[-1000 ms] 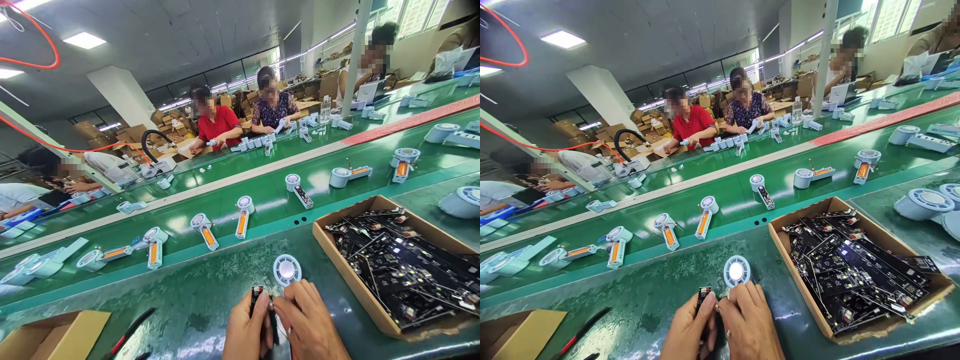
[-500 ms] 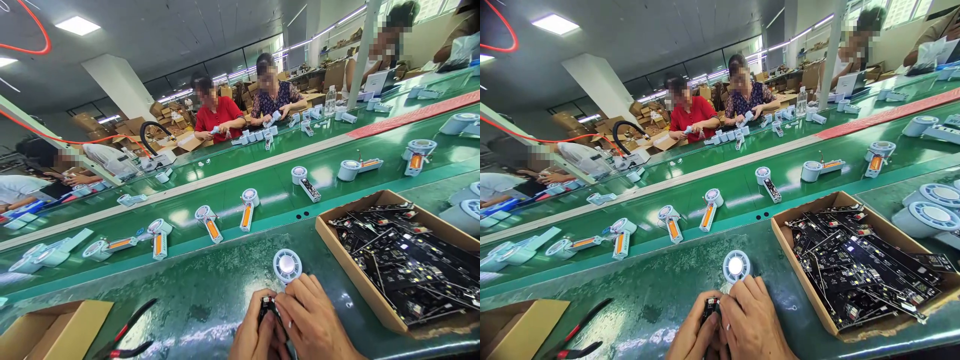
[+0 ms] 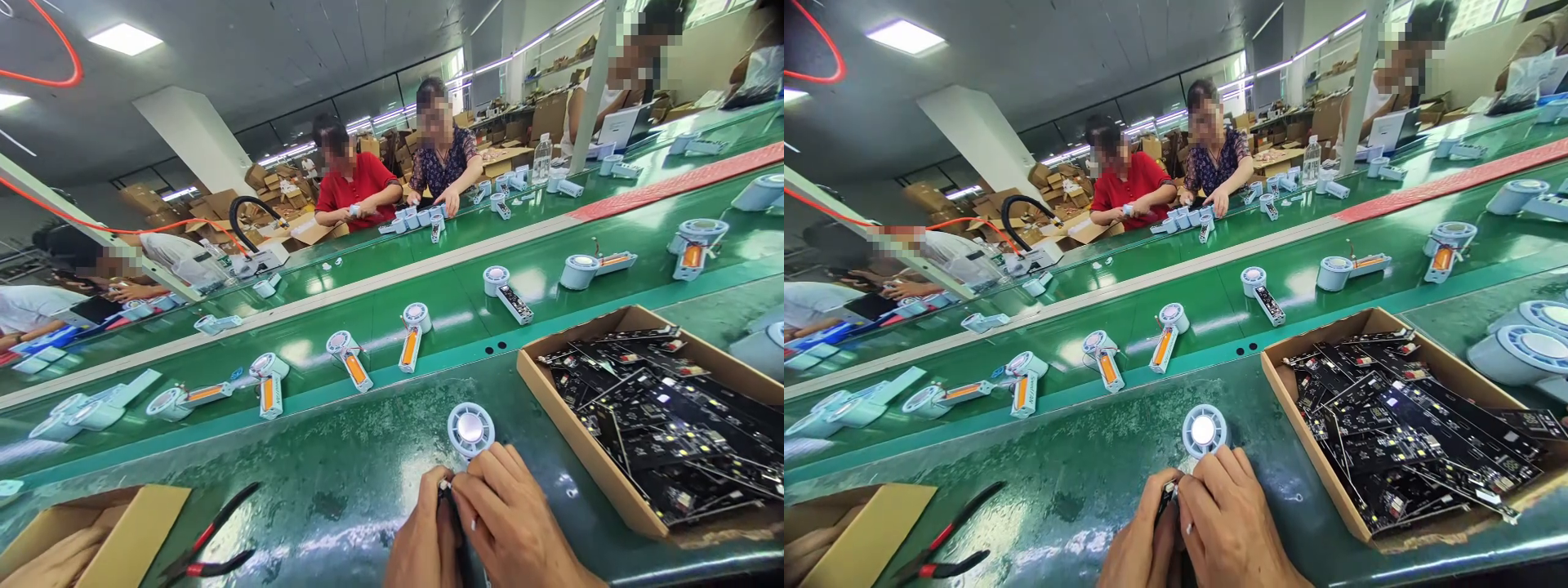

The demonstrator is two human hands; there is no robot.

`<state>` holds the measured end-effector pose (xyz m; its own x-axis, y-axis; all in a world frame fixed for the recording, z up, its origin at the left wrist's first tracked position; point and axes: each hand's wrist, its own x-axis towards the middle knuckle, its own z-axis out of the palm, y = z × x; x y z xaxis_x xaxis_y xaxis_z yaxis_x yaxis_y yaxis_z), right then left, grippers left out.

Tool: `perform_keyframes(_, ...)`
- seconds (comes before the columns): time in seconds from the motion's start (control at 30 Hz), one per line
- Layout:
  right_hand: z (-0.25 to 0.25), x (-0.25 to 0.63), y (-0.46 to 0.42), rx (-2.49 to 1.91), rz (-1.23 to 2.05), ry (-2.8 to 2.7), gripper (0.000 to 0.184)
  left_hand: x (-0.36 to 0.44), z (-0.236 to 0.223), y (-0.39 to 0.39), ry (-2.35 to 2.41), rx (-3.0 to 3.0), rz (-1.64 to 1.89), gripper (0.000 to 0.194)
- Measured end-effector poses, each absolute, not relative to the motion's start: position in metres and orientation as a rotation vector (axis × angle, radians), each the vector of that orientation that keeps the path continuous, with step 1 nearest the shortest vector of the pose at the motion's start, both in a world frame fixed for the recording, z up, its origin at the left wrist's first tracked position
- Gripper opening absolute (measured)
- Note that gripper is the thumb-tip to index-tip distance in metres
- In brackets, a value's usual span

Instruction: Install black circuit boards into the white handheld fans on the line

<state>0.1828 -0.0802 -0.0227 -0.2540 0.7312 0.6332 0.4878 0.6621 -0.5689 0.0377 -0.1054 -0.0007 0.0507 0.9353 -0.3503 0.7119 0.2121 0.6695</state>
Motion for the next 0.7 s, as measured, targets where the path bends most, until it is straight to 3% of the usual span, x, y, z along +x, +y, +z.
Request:
perform_keyframes(0.53,-0.025,0.182,-0.081,-0.992,0.319,-1.970,0.026,0.029,-0.020,-0.112,1.668,1.607,0.525,0.048)
perform_keyframes(0.63,-0.022,0.191,-0.081,-0.963,0.456,-1.936,0.026,0.029,-0.010,-0.107,1.541,1.450,0.596,0.043)
perform_keyframes(0.7,-0.017,0.202,-0.081,-0.933,0.629,-1.895,0.026,0.027,-0.006,-0.104,1.442,1.306,0.621,0.051)
